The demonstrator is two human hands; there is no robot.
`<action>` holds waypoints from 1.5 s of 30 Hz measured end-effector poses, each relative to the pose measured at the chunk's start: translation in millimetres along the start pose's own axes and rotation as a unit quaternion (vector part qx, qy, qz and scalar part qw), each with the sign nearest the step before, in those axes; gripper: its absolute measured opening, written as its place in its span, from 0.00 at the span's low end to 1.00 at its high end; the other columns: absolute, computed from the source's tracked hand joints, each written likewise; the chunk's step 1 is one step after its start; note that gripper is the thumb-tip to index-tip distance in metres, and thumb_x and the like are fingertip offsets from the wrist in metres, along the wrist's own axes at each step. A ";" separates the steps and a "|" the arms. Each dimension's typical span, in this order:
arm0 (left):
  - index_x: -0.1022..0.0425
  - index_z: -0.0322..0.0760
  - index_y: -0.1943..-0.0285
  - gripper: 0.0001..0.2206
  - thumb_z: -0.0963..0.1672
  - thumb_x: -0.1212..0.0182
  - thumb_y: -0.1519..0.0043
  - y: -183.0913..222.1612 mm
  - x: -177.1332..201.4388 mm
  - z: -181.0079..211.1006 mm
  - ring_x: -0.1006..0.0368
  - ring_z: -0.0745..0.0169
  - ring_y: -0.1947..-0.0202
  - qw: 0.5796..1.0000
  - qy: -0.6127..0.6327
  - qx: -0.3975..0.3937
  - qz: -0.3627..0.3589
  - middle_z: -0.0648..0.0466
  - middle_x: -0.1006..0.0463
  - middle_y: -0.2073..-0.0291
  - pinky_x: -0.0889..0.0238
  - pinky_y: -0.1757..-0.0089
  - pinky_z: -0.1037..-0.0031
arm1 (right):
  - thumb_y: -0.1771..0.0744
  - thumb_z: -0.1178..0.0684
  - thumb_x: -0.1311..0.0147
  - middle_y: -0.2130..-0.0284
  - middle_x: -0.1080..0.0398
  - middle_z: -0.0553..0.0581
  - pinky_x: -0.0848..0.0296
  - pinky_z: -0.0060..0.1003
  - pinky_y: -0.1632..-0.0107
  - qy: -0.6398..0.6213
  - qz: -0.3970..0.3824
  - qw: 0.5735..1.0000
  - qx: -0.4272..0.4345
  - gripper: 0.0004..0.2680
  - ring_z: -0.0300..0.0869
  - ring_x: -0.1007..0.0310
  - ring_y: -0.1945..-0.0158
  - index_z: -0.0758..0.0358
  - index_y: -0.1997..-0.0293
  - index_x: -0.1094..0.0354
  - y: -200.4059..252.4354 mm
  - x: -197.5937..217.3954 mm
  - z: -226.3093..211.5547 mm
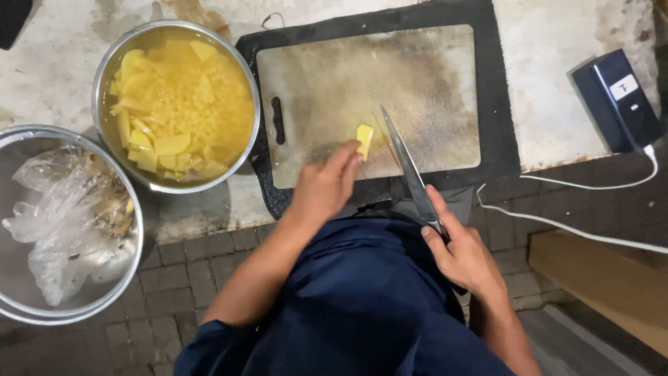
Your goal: Cutting small pieces of potatoes into thinner strips using a knife on a cutting board.
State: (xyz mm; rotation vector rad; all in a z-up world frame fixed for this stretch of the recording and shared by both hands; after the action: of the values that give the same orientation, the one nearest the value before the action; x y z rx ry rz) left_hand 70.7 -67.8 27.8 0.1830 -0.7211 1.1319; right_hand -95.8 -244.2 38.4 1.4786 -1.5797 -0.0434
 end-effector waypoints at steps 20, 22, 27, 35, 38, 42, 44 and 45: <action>0.22 0.39 0.64 0.04 0.42 0.39 0.36 -28.9 -7.7 34.6 0.28 0.56 0.61 0.954 -0.050 -0.294 -0.017 0.56 0.28 0.69 0.34 0.60 0.73 | 0.33 0.47 0.60 0.54 0.27 0.69 0.25 0.56 0.53 0.131 -0.068 0.988 -0.033 0.25 0.63 0.26 0.52 0.29 0.26 0.61 5.5 -4.5 -24.3; 0.23 0.40 0.64 0.05 0.41 0.40 0.35 -28.5 -9.6 34.0 0.29 0.56 0.61 0.953 -0.063 -0.295 -0.019 0.56 0.30 0.69 0.35 0.62 0.73 | 0.33 0.49 0.60 0.54 0.27 0.72 0.24 0.58 0.56 0.115 -0.074 0.990 -0.030 0.25 0.66 0.26 0.53 0.34 0.25 0.60 5.8 -6.8 -29.9; 0.24 0.40 0.64 0.04 0.41 0.40 0.35 -31.2 -6.4 38.0 0.29 0.56 0.61 0.953 -0.053 -0.298 -0.016 0.56 0.30 0.68 0.35 0.62 0.73 | 0.33 0.50 0.62 0.58 0.26 0.72 0.24 0.58 0.58 0.110 -0.096 0.988 -0.040 0.26 0.66 0.25 0.57 0.35 0.24 0.63 5.7 -13.1 -35.5; 0.23 0.40 0.61 0.04 0.41 0.42 0.34 -36.6 -10.2 34.1 0.29 0.55 0.60 0.958 -0.038 -0.279 -0.048 0.57 0.29 0.67 0.35 0.60 0.72 | 0.32 0.54 0.66 0.67 0.26 0.72 0.22 0.51 0.64 0.166 -0.133 0.977 -0.030 0.27 0.63 0.22 0.67 0.39 0.23 0.71 -1.4 -16.6 -62.5; 0.22 0.40 0.61 0.04 0.41 0.42 0.34 -40.3 -10.3 31.8 0.29 0.57 0.61 0.960 -0.025 -0.275 -0.054 0.56 0.28 0.67 0.35 0.60 0.73 | 0.32 0.52 0.66 0.68 0.25 0.72 0.25 0.55 0.64 0.138 -0.155 0.976 -0.066 0.27 0.65 0.23 0.66 0.34 0.23 0.73 -13.6 -16.3 -60.5; 0.21 0.36 0.61 0.05 0.39 0.42 0.35 -34.3 -5.8 32.2 0.27 0.52 0.62 0.958 -0.001 -0.277 -0.078 0.53 0.26 0.67 0.33 0.59 0.73 | 0.33 0.48 0.60 0.68 0.25 0.75 0.25 0.55 0.55 0.142 -0.154 0.977 -0.047 0.27 0.65 0.23 0.58 0.29 0.25 0.69 -19.0 -7.2 -57.2; 0.20 0.35 0.61 0.06 0.39 0.43 0.34 -43.5 -4.7 30.5 0.26 0.51 0.62 0.958 0.001 -0.278 -0.075 0.52 0.25 0.67 0.32 0.59 0.73 | 0.33 0.47 0.59 0.67 0.24 0.75 0.25 0.55 0.55 0.108 -0.137 0.984 -0.043 0.27 0.66 0.24 0.57 0.27 0.25 0.65 -23.7 1.3 -58.6; 0.20 0.35 0.62 0.05 0.39 0.41 0.35 -40.6 -5.7 27.1 0.26 0.51 0.63 0.960 0.012 -0.270 -0.072 0.51 0.24 0.68 0.31 0.58 0.73 | 0.33 0.48 0.59 0.68 0.24 0.76 0.25 0.55 0.56 0.111 -0.132 0.983 -0.055 0.27 0.66 0.24 0.58 0.26 0.25 0.66 -18.5 2.0 -57.1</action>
State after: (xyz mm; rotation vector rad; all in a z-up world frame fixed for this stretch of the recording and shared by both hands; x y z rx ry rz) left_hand 93.1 -102.9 53.8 -0.2382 -0.9535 0.7635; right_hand -45.6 -219.7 60.5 1.5397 -1.1789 -0.1131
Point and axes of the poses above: each hand's wrist, its own y-axis away from the middle knuckle, its own x-axis out of the back of the hand, z = x × y, the point moved 10 cm from there along -y, towards the middle knuckle
